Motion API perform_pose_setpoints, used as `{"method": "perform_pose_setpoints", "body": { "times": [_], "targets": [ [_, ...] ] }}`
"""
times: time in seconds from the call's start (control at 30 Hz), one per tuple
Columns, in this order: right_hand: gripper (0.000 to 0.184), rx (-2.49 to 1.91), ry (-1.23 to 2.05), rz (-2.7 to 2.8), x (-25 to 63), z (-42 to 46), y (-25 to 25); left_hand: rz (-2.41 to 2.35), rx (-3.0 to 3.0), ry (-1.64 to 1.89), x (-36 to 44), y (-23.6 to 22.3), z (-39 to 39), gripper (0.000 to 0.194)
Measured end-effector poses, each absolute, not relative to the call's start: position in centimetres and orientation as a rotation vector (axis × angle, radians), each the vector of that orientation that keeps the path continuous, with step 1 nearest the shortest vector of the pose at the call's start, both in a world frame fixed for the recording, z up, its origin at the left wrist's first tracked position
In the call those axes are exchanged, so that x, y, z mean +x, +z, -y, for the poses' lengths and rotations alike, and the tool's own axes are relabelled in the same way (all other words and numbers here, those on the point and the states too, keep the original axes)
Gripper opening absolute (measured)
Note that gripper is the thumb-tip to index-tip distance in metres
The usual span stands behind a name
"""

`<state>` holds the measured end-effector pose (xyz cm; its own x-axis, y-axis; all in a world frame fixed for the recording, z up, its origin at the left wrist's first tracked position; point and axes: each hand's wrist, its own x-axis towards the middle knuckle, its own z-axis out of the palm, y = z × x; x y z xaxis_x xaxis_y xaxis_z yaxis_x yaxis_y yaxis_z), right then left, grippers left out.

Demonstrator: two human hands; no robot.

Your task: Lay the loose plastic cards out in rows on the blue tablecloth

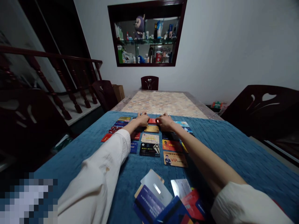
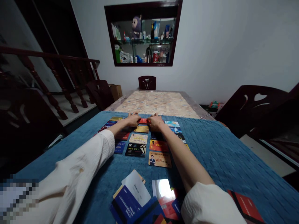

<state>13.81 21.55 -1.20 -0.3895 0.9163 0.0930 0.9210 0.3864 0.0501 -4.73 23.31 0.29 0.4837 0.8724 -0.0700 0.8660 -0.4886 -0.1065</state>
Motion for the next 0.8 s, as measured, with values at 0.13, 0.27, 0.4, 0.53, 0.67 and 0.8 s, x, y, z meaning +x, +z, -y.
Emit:
{"method": "perform_pose_setpoints", "body": {
  "times": [0.13,0.27,0.4,0.53,0.67,0.8],
  "targets": [
    [0.040,-1.730,-0.141,2.551,13.6,-21.4,-1.2,1.553,-2.674,0.194,-4.7,0.5,-23.5,0.035],
    [0.039,-1.767,-0.130,2.526,13.3,-21.3,-1.1,1.542,-2.666,0.199,-4.7,0.5,-23.7,0.039],
    [0.040,-1.795,-0.115,2.513,13.1,-21.3,-0.9,1.527,-2.652,0.207,-4.6,0.5,-23.8,0.038],
    [0.039,-1.793,-0.116,2.505,13.2,-21.1,-0.8,1.496,-2.651,0.202,-4.7,0.6,-23.6,0.039],
    [0.041,-1.780,-0.123,2.490,13.8,-20.6,-0.4,1.477,-2.648,0.175,-4.7,1.0,-23.1,0.044],
    [0.042,-1.759,-0.150,2.477,14.9,-19.7,0.2,1.437,-2.641,0.115,-4.5,1.5,-22.3,0.040]
  ]
}}
